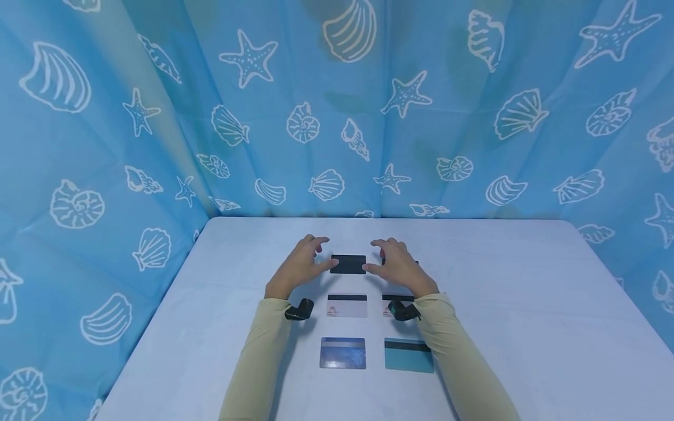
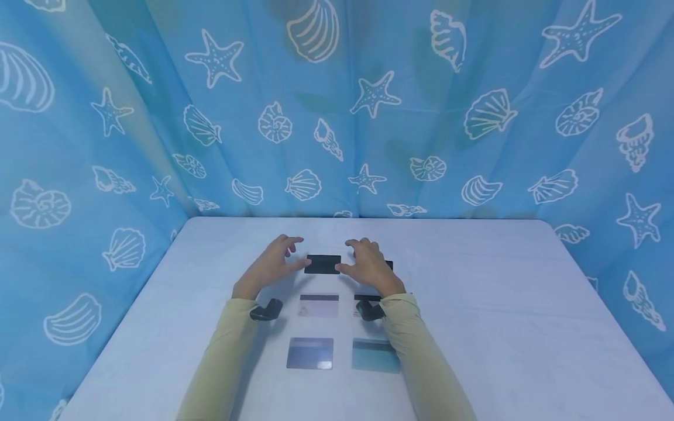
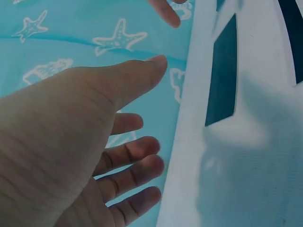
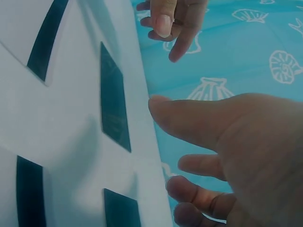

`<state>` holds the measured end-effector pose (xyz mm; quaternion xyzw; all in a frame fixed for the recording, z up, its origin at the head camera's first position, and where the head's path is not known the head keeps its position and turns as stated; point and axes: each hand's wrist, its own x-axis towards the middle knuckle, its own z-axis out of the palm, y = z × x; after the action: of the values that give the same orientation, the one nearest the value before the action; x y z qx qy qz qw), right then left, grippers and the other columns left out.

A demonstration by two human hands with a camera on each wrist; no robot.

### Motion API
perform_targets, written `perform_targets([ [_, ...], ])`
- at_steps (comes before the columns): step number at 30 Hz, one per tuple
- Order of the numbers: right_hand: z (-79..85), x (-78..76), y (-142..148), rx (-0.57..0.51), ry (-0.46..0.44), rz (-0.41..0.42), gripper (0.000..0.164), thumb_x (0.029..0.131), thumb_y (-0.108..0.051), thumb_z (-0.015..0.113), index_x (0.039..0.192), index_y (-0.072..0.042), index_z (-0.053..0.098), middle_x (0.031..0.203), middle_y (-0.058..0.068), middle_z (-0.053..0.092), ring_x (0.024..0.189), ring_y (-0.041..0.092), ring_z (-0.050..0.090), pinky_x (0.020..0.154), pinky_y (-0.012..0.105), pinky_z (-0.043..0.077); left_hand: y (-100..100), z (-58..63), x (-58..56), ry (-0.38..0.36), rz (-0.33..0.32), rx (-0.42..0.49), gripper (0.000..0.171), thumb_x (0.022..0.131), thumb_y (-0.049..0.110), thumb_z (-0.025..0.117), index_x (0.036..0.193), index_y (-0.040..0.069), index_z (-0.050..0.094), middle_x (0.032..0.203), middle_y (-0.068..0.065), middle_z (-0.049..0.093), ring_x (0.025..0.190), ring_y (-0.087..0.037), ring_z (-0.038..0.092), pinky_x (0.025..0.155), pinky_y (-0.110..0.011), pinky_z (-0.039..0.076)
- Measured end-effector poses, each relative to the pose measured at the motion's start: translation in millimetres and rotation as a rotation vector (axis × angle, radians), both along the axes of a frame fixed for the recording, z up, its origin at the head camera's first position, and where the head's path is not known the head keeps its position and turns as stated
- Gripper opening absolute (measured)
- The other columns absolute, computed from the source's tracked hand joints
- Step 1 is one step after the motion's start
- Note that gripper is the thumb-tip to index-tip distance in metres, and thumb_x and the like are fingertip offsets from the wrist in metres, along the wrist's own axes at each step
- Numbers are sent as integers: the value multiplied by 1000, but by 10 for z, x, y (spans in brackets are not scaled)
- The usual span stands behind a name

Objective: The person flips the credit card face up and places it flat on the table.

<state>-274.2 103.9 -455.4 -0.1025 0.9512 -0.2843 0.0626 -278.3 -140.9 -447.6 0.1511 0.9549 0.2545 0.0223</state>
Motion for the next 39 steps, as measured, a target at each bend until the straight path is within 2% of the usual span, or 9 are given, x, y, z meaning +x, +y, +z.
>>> perform_targets([
  [4,-39,-31,-6,1,-2,10,72,92,-37,78,151,-6,50,114,16,61,107,30,51,86,45,52,-3,-39,-20,-25,3,18,66,95,40,74,148,6,53,122,-15,61,107,-27,57,97,-44,53],
  [9,-85,-39,-29,-5,-30,13,72,92,-38,78,151,-8,50,121,17,61,112,30,52,94,50,53,-4,-108,-43,-71,1,10,67,95,41,74,148,7,53,121,-13,61,104,-24,57,96,-42,53],
  [13,-115,-50,-55,-12,-39,8,71,92,-37,78,151,-8,50,125,17,61,114,31,52,98,51,53,-5,-155,-69,-68,4,0,66,95,40,75,148,6,53,119,-13,62,102,-24,57,95,-41,53],
  [29,-195,-71,-107,-1,-68,14,64,92,-33,79,145,-9,56,123,16,60,114,30,53,100,52,52,99,-223,-28,-173,86,-41,69,92,40,78,149,11,53,124,-12,62,111,-24,61,107,-45,52],
  [39,-221,-88,-130,3,-62,6,60,92,-31,79,143,-10,58,122,14,60,113,29,53,98,51,53,118,-253,-28,-162,74,-48,64,94,35,77,148,9,54,127,-12,61,119,-26,61,112,-44,49],
])
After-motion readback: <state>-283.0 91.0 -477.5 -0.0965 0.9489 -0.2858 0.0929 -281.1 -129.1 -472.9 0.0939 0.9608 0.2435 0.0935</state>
